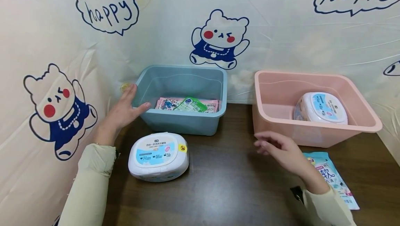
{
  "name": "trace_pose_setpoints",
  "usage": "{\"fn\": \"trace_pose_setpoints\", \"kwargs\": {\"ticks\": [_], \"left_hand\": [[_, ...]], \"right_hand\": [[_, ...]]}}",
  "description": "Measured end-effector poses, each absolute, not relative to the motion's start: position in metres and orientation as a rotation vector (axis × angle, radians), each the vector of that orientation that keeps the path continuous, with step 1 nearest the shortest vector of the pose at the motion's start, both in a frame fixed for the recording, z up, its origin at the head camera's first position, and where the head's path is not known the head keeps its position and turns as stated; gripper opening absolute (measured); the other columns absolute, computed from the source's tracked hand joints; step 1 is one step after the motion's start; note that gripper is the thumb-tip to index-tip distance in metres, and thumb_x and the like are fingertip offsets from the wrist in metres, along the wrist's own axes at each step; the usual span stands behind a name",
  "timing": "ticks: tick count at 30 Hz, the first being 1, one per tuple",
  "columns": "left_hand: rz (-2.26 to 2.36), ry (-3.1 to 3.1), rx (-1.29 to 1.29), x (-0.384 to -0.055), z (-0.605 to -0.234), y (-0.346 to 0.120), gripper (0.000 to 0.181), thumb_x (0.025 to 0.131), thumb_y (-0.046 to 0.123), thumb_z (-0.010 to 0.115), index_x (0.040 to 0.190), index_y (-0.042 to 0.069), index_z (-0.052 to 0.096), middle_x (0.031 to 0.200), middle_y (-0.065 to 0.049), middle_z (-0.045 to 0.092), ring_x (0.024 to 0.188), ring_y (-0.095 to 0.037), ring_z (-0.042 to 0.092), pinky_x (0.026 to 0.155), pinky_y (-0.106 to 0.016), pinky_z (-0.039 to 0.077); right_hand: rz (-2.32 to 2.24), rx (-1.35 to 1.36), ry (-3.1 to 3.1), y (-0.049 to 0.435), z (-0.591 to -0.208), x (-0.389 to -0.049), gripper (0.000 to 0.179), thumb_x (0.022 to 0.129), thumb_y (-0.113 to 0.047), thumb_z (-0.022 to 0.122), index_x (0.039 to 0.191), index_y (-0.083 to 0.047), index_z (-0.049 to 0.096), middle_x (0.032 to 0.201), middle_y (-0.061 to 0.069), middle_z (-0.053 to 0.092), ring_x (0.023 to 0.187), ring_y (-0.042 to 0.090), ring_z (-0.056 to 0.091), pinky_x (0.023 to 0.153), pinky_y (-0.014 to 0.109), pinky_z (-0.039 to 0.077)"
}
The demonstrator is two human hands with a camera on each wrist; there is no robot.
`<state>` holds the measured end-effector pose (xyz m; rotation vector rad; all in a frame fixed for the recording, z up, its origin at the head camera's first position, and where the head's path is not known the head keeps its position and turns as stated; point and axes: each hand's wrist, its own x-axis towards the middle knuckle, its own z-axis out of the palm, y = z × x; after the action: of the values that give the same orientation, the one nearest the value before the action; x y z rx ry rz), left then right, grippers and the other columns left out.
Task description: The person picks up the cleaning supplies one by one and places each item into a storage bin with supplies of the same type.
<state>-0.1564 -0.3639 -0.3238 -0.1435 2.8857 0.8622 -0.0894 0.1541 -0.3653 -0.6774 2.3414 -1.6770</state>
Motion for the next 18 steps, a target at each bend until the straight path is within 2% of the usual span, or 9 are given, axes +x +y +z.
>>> {"fn": "trace_pose_setpoints", "kwargs": {"ticks": [4, 8, 10, 12, 15, 18], "left_hand": [[0.836, 2.894, -0.128, -0.157, -0.323, -0.364, 0.107, 0.087, 0.075, 0.054, 0.159, 0.035, -0.014, 0.167, 0.003, -0.019, 0.15, -0.049, -0.003, 0.101, -0.082, 0.012], [0.818, 2.902, -0.113, -0.158, -0.322, -0.363, 0.107, 0.088, 0.075, 0.054, 0.16, 0.033, -0.014, 0.167, 0.0, -0.018, 0.149, -0.049, -0.003, 0.101, -0.082, 0.012], [0.815, 2.906, -0.11, -0.158, -0.321, -0.363, 0.107, 0.088, 0.076, 0.053, 0.159, 0.033, -0.014, 0.167, 0.0, -0.018, 0.149, -0.05, -0.003, 0.101, -0.082, 0.012], [0.811, 2.906, -0.112, -0.158, -0.321, -0.363, 0.108, 0.087, 0.078, 0.052, 0.159, 0.033, -0.014, 0.167, -0.001, -0.018, 0.149, -0.05, -0.003, 0.101, -0.082, 0.012], [0.822, 2.899, -0.123, -0.158, -0.321, -0.363, 0.107, 0.088, 0.076, 0.053, 0.159, 0.035, -0.015, 0.167, 0.0, -0.018, 0.149, -0.05, -0.003, 0.102, -0.083, 0.011], [0.831, 2.892, -0.13, -0.158, -0.321, -0.363, 0.106, 0.089, 0.075, 0.054, 0.159, 0.035, -0.014, 0.167, 0.0, -0.018, 0.149, -0.049, -0.004, 0.102, -0.082, 0.01]], "right_hand": [[-1.655, -0.61, 2.421, 0.186, -0.378, -0.07, 0.027, 0.105, -0.002, 0.052, 0.13, 0.004, 0.06, 0.105, 0.008, 0.073, 0.087, 0.023, 0.072, 0.073, 0.033, 0.061], [-1.595, -0.549, 2.524, 0.218, -0.387, -0.053, 0.03, 0.105, 0.0, 0.052, 0.134, 0.002, 0.058, 0.107, 0.0, 0.073, 0.088, 0.019, 0.072, 0.072, 0.03, 0.06], [-1.52, -0.487, 2.602, 0.235, -0.39, -0.045, 0.032, 0.105, -0.001, 0.053, 0.136, 0.001, 0.058, 0.108, -0.005, 0.072, 0.09, 0.012, 0.071, 0.072, 0.025, 0.059], [-1.38, -0.374, 2.724, 0.253, -0.395, -0.039, 0.032, 0.104, -0.006, 0.057, 0.136, -0.001, 0.059, 0.113, 0.0, 0.071, 0.092, 0.004, 0.068, 0.07, 0.021, 0.057], [-1.037, -0.202, 2.909, 0.28, -0.405, -0.033, 0.035, 0.101, -0.012, 0.063, 0.134, 0.0, 0.061, 0.125, 0.018, 0.063, 0.107, 0.022, 0.066, 0.082, 0.041, 0.057], [-0.722, -0.081, 2.919, 0.307, -0.419, -0.029, 0.046, 0.098, -0.018, 0.067, 0.136, 0.006, 0.054, 0.134, 0.041, 0.043, 0.117, 0.056, 0.047, 0.087, 0.072, 0.043]]}}
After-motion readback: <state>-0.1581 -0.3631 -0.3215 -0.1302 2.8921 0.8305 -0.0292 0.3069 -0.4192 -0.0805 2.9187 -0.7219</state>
